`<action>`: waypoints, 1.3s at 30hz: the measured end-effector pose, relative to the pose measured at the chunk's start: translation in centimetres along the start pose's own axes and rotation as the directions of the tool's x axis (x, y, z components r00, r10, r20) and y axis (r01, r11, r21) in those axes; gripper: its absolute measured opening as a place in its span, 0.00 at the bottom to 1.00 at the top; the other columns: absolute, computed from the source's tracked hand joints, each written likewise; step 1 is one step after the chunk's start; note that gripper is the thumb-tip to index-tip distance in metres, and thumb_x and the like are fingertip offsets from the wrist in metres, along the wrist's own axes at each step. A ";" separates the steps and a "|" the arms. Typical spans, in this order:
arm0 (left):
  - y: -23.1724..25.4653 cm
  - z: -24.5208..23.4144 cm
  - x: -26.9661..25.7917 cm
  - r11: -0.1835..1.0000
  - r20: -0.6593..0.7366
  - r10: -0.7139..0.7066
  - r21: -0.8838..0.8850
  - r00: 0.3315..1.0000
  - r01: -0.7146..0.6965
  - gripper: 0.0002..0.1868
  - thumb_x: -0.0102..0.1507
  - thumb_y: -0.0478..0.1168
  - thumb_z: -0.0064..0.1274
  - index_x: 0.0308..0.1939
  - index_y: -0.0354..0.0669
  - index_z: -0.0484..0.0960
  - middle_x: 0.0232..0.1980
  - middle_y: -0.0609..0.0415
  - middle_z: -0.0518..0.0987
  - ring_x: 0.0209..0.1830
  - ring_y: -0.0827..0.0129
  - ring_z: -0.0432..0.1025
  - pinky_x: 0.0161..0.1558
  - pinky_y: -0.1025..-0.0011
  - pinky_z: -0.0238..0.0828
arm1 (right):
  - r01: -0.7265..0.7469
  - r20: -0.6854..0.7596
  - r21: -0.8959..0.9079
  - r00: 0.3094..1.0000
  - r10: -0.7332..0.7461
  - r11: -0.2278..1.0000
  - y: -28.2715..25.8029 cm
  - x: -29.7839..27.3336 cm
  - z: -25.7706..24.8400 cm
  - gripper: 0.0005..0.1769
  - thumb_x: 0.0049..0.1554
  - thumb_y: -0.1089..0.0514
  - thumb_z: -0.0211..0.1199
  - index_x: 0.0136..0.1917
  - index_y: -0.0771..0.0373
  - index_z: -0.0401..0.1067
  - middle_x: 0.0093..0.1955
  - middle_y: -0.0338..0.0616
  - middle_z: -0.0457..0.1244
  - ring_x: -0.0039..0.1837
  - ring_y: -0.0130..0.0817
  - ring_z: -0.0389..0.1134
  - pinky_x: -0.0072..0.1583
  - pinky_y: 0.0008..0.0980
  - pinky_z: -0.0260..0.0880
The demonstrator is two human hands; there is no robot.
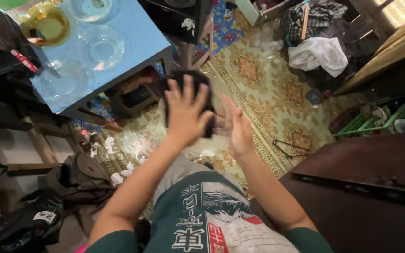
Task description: Wiping and drying glass plates with a black cloth.
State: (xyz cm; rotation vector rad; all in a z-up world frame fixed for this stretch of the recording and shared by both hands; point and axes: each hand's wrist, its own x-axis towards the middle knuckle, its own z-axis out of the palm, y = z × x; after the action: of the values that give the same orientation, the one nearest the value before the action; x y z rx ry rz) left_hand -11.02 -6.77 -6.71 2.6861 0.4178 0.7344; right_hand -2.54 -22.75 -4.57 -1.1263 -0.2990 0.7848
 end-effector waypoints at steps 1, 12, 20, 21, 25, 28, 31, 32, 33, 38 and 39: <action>1.2 0.3 -0.8 1.000 0.009 -0.004 -0.003 1.000 0.004 0.41 0.65 0.58 0.55 0.79 0.51 0.64 0.84 0.37 0.42 0.81 0.26 0.29 0.73 0.29 0.29 | -0.008 -0.006 0.001 1.000 0.008 1.000 1.3 0.5 -1.1 0.38 0.68 0.35 0.40 0.80 0.60 0.57 0.68 0.49 0.64 0.57 0.34 0.70 0.54 0.40 0.74; -1.0 -1.0 2.0 0.998 -0.024 -0.056 0.012 0.998 0.057 0.40 0.68 0.59 0.53 0.82 0.55 0.60 0.86 0.39 0.42 0.83 0.28 0.31 0.76 0.30 0.32 | -0.076 -0.016 -0.003 0.997 0.076 0.997 0.0 0.2 -0.6 0.38 0.63 0.37 0.47 0.78 0.61 0.58 0.62 0.51 0.67 0.55 0.46 0.70 0.54 0.42 0.69; 1.9 0.8 -0.6 0.896 0.243 0.315 -0.395 0.917 -0.202 0.45 0.65 0.63 0.52 0.81 0.50 0.56 0.85 0.42 0.42 0.84 0.30 0.33 0.76 0.33 0.33 | 0.144 -0.177 0.030 0.975 -0.137 0.989 3.2 4.1 -5.3 0.25 0.72 0.52 0.51 0.72 0.75 0.64 0.65 0.48 0.66 0.66 0.35 0.66 0.69 0.37 0.66; 0.9 1.1 -0.6 0.898 0.273 0.365 -0.356 0.890 -0.259 0.45 0.63 0.65 0.53 0.79 0.52 0.59 0.84 0.43 0.43 0.83 0.31 0.34 0.75 0.33 0.32 | 0.085 -0.158 0.197 0.986 -0.054 0.977 1.2 3.4 -3.3 0.26 0.68 0.53 0.48 0.74 0.69 0.62 0.66 0.46 0.66 0.67 0.35 0.67 0.70 0.36 0.67; -3.9 2.4 2.2 0.992 0.284 0.114 -0.092 0.952 -0.091 0.46 0.62 0.67 0.52 0.78 0.52 0.59 0.85 0.45 0.43 0.83 0.33 0.33 0.76 0.34 0.32 | -0.053 -0.182 0.135 0.980 0.077 0.989 -1.0 3.8 -1.9 0.27 0.68 0.55 0.49 0.79 0.63 0.62 0.60 0.53 0.67 0.54 0.50 0.68 0.58 0.52 0.69; -3.3 3.2 5.0 0.990 0.163 -0.095 -0.086 0.982 0.111 0.44 0.67 0.64 0.49 0.83 0.51 0.56 0.87 0.41 0.42 0.85 0.31 0.31 0.78 0.35 0.33 | -0.037 -0.245 0.100 0.968 0.061 0.994 -2.1 5.8 -0.5 0.28 0.63 0.57 0.50 0.75 0.61 0.62 0.58 0.48 0.67 0.54 0.45 0.69 0.56 0.48 0.69; -1.1 3.8 6.3 0.988 0.250 0.077 -0.152 0.965 -0.039 0.47 0.65 0.66 0.51 0.82 0.49 0.56 0.85 0.36 0.40 0.82 0.27 0.28 0.74 0.33 0.30 | 0.120 -0.202 0.025 0.973 -0.113 0.992 0.4 8.9 -2.7 0.25 0.68 0.55 0.48 0.75 0.67 0.63 0.71 0.40 0.64 0.71 0.29 0.65 0.73 0.33 0.63; -0.3 3.4 6.5 0.941 0.268 0.157 -0.332 0.951 -0.062 0.48 0.66 0.66 0.49 0.82 0.47 0.54 0.85 0.34 0.40 0.83 0.26 0.29 0.76 0.33 0.30 | 0.103 -0.217 -0.004 0.971 -0.101 0.995 1.1 9.7 -3.7 0.23 0.71 0.55 0.47 0.74 0.70 0.65 0.69 0.46 0.64 0.68 0.33 0.65 0.70 0.35 0.63; 0.4 3.0 6.9 0.863 0.270 0.238 -0.500 0.933 -0.075 0.49 0.66 0.66 0.47 0.83 0.44 0.53 0.86 0.33 0.41 0.84 0.24 0.29 0.77 0.34 0.30 | 0.087 -0.229 -0.031 0.969 -0.092 0.996 1.8 10.6 -4.6 0.23 0.74 0.54 0.46 0.72 0.72 0.67 0.67 0.52 0.64 0.65 0.37 0.65 0.68 0.37 0.65; -0.4 0.4 9.0 0.853 0.333 0.411 -0.468 0.849 -0.230 0.55 0.52 0.62 0.62 0.76 0.43 0.58 0.79 0.32 0.50 0.77 0.25 0.42 0.70 0.36 0.46 | 0.124 -0.253 0.143 0.964 -0.085 0.982 -1.1 12.8 -4.1 0.25 0.65 0.59 0.47 0.74 0.65 0.65 0.70 0.46 0.63 0.69 0.34 0.65 0.70 0.31 0.64; -1.1 0.1 9.6 0.886 0.412 0.396 -0.405 0.821 -0.225 0.55 0.48 0.57 0.68 0.75 0.44 0.60 0.77 0.33 0.55 0.76 0.27 0.47 0.69 0.41 0.54 | 0.085 -0.295 0.213 0.955 -0.019 0.973 -1.4 13.8 -4.1 0.27 0.62 0.60 0.47 0.74 0.63 0.64 0.70 0.45 0.64 0.68 0.34 0.66 0.68 0.33 0.65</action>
State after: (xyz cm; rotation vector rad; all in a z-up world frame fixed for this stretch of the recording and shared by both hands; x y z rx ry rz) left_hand -3.28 -2.37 -3.01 2.4959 -0.2726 0.1547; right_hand 10.11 -16.25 -7.33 -0.9997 0.0086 0.5787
